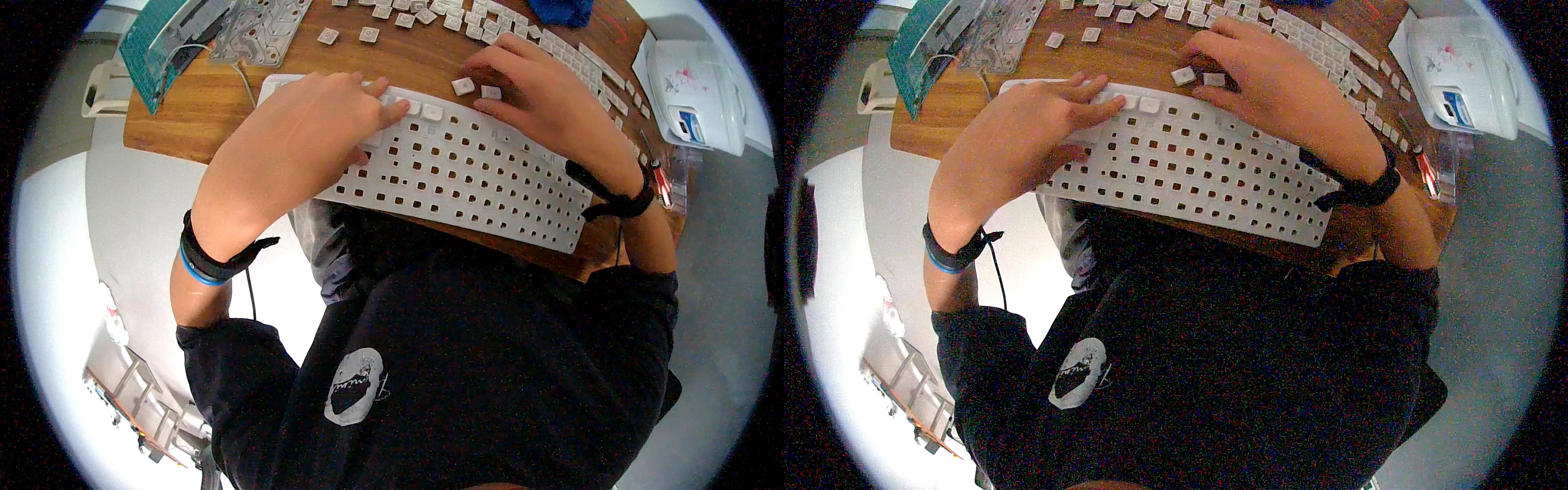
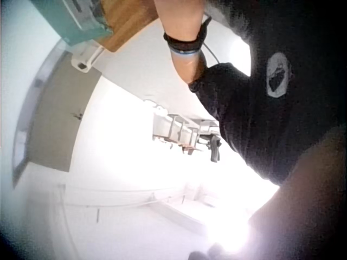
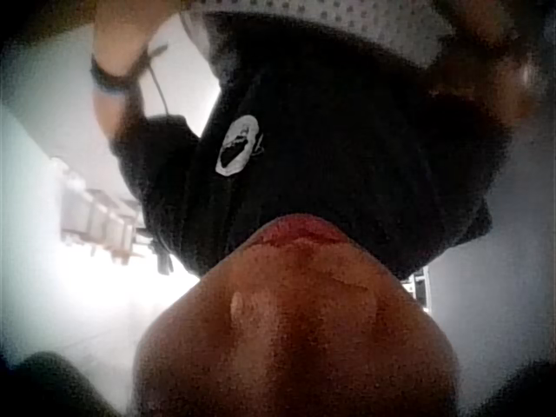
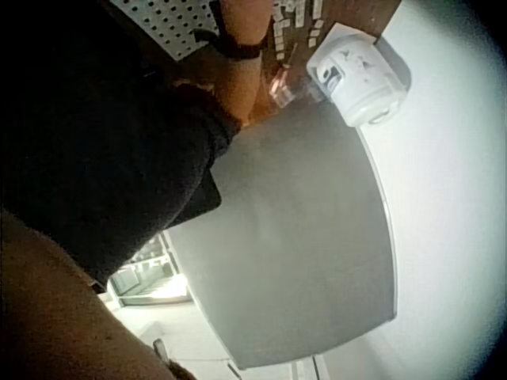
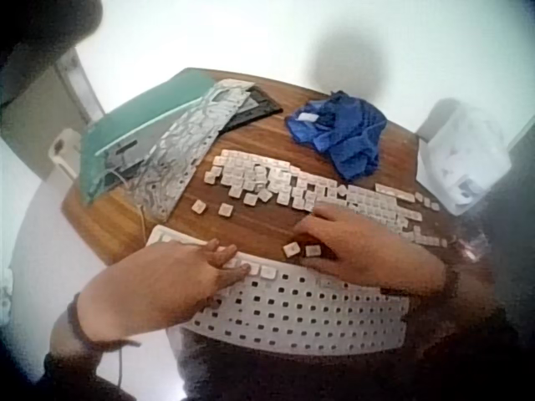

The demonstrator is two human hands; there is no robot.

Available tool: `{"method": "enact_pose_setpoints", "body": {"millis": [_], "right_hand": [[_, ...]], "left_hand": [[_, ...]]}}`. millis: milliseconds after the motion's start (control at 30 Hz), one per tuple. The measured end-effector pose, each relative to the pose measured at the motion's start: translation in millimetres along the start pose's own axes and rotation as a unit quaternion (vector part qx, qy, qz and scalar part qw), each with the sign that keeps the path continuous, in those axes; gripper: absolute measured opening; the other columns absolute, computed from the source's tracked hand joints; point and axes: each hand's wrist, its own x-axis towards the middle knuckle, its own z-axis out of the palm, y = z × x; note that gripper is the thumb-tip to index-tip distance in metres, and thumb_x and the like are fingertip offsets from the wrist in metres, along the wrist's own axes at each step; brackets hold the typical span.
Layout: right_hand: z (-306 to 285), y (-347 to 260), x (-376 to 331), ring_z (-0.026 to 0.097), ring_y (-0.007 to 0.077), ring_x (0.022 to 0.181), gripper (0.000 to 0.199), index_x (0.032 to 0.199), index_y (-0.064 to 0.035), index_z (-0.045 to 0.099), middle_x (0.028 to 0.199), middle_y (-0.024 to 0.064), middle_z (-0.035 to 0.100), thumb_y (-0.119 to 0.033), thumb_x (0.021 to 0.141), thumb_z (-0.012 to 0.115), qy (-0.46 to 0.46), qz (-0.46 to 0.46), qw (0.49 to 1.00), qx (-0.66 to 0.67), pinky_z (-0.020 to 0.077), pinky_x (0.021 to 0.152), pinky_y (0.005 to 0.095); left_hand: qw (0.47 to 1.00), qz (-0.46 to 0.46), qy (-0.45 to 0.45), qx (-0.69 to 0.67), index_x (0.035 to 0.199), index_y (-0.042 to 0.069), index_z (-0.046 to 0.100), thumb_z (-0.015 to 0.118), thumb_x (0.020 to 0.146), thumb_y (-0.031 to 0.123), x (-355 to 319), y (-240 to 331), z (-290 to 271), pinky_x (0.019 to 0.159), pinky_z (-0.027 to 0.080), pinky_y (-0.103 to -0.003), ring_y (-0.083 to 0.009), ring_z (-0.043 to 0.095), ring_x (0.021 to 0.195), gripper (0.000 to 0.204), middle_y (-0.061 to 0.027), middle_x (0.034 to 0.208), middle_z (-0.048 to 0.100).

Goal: The person cleans individual white keycaps with a blue cloth and places them onto a white keyboard base. The person repeatedly wipes keycaps and installs them into the keyboard one by one.

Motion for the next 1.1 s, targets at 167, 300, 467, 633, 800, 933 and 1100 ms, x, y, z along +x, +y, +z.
{"method": "enact_pose_setpoints", "body": {"millis": [167, 300, 467, 633, 800, 933, 1100], "right_hand": [[7.0, 4.6, 6.0, 0.071, 0.0284, 0.104, 0.027, 0.118, -0.0055, 0.068, 0.117, 0.0111, 0.065, -0.006, 0.094, 0.080, 0.004, -0.045, 0.999, -0.013, 0.0608, 0.085, 0.0391], [6.5, 4.2, 7.2, 0.071, 0.0308, 0.098, 0.026, 0.115, -0.0055, 0.068, 0.110, 0.0120, 0.067, -0.010, 0.093, 0.080, 0.019, -0.047, 0.998, -0.037, 0.0597, 0.084, 0.0413], [0.3, -7.1, 5.7, 0.070, 0.0366, 0.099, 0.026, 0.112, -0.0054, 0.066, 0.101, 0.0142, 0.069, -0.017, 0.093, 0.080, 0.026, -0.031, 0.999, -0.009, 0.0581, 0.085, 0.0473], [-0.2, -10.8, 4.2, 0.070, 0.0361, 0.097, 0.028, 0.113, -0.0057, 0.064, 0.101, 0.0140, 0.069, -0.017, 0.092, 0.081, 0.021, -0.023, 1.000, -0.004, 0.0579, 0.083, 0.0473], [-0.9, -10.5, 2.7, 0.070, 0.0259, 0.086, 0.033, 0.120, -0.0056, 0.068, 0.099, 0.0100, 0.069, -0.009, 0.091, 0.083, 0.022, -0.036, 0.999, -0.011, 0.0581, 0.075, 0.0375], [-1.2, -10.2, 2.6, 0.069, 0.0256, 0.084, 0.032, 0.120, -0.0063, 0.068, 0.096, 0.0093, 0.068, -0.010, 0.092, 0.084, 0.021, -0.040, 0.999, -0.004, 0.0570, 0.073, 0.0376], [-3.9, -12.4, 3.8, 0.069, 0.0255, 0.080, 0.032, 0.114, -0.0062, 0.067, 0.091, 0.0089, 0.067, -0.014, 0.090, 0.086, 0.025, -0.049, 0.998, 0.004, 0.0566, 0.070, 0.0374]], "left_hand": [[1.000, -0.006, 0.001, -0.004, 0.150, 0.013, 0.066, 0.081, 0.085, 0.010, 0.0, -0.2, -1.1, 0.105, 0.056, -0.050, -0.0391, 0.068, 0.128, 0.067, -0.0190, 0.155, 0.061], [1.000, -0.001, 0.001, 0.002, 0.150, 0.013, 0.065, 0.082, 0.084, 0.010, 1.6, -2.1, 1.9, 0.106, 0.056, -0.049, -0.0385, 0.068, 0.128, 0.068, -0.0190, 0.154, 0.062], [1.000, -0.005, -0.010, 0.000, 0.149, 0.012, 0.066, 0.083, 0.083, 0.009, 3.3, -0.6, -0.9, 0.108, 0.056, -0.049, -0.0373, 0.068, 0.130, 0.068, -0.0194, 0.153, 0.062], [1.000, 0.002, -0.002, 0.004, 0.149, 0.012, 0.066, 0.083, 0.083, 0.009, 3.5, -0.6, -1.5, 0.110, 0.055, -0.048, -0.0370, 0.066, 0.133, 0.069, -0.0187, 0.154, 0.062], [1.000, 0.009, 0.013, 0.005, 0.149, 0.013, 0.066, 0.083, 0.083, 0.010, 2.2, -1.5, 0.8, 0.111, 0.055, -0.047, -0.0366, 0.064, 0.135, 0.068, -0.0178, 0.155, 0.062], [1.000, 0.000, 0.004, 0.003, 0.149, 0.013, 0.066, 0.083, 0.083, 0.010, 3.2, 0.5, -1.0, 0.111, 0.055, -0.048, -0.0369, 0.065, 0.134, 0.068, -0.0178, 0.155, 0.061], [1.000, 0.009, 0.020, 0.005, 0.149, 0.014, 0.066, 0.083, 0.083, 0.010, 2.4, -1.8, 3.0, 0.110, 0.055, -0.048, -0.0372, 0.066, 0.133, 0.069, -0.0178, 0.155, 0.061]]}}
